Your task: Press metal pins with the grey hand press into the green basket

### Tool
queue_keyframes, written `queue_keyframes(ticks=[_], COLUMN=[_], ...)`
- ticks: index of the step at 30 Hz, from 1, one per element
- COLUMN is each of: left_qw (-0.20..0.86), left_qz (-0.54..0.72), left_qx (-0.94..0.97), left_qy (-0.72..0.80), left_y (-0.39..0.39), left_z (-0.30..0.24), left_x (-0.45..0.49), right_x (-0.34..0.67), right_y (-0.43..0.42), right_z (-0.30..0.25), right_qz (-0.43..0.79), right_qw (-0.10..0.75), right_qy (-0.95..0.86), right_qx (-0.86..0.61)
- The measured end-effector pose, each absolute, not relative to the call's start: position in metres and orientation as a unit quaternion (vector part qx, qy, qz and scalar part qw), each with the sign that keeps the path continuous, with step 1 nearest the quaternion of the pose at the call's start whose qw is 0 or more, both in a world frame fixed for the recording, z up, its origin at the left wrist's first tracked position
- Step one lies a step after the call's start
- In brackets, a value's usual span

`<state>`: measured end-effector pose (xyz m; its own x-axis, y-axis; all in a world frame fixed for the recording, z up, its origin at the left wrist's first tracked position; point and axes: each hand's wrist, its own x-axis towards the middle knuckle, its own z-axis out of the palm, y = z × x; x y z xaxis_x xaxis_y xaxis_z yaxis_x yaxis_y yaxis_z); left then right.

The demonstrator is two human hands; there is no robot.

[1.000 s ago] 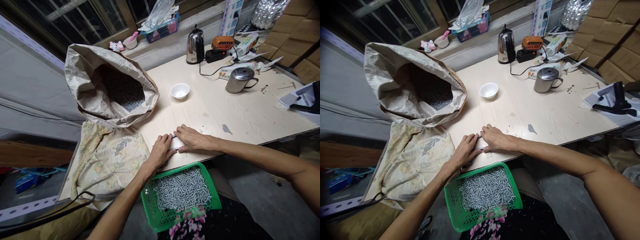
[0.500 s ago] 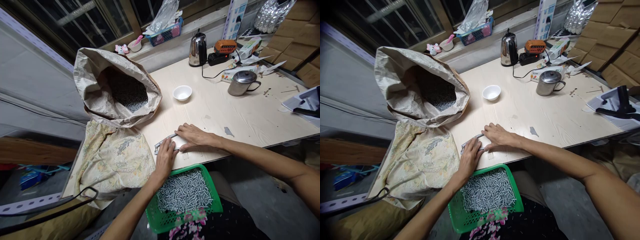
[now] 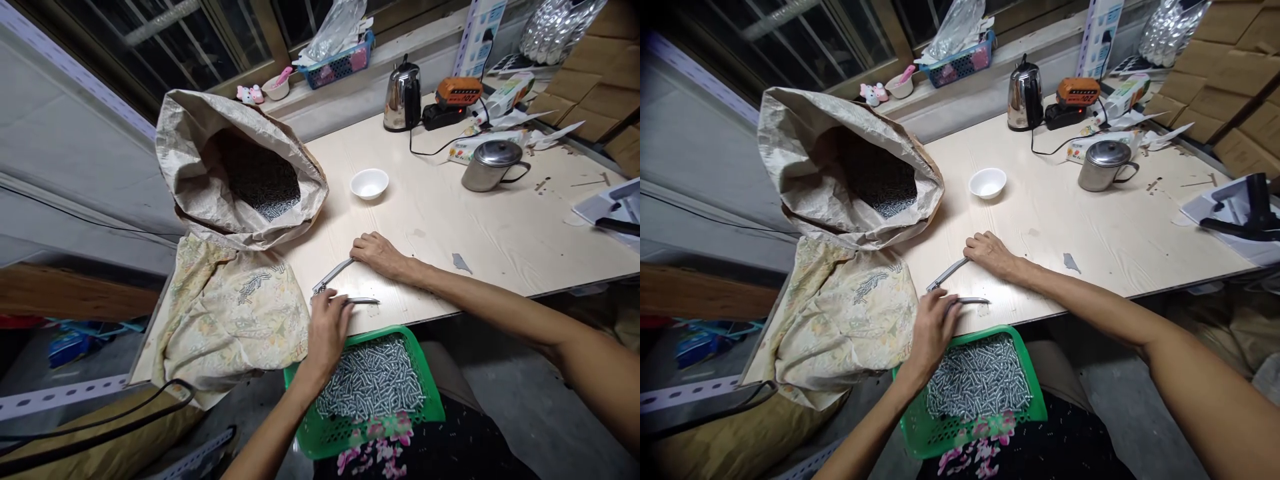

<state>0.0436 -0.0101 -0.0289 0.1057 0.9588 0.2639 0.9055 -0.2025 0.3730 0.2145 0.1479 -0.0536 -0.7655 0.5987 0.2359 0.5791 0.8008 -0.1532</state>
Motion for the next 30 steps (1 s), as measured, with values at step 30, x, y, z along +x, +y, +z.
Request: queue_keyframes(ticks=[30], left_qw=[0.132], left_qz=[-0.063], left_qx=[0.758], left_qy=[0.636], left_y=[-0.026], left_z=[0.048], left_x=[0.007], right_x=[0.219], right_y=[0.157], right_z=[-0.067], right_qz=[0.023], right_qw=[0.192], right_qy=[-0.928], right_qx=[-0.317])
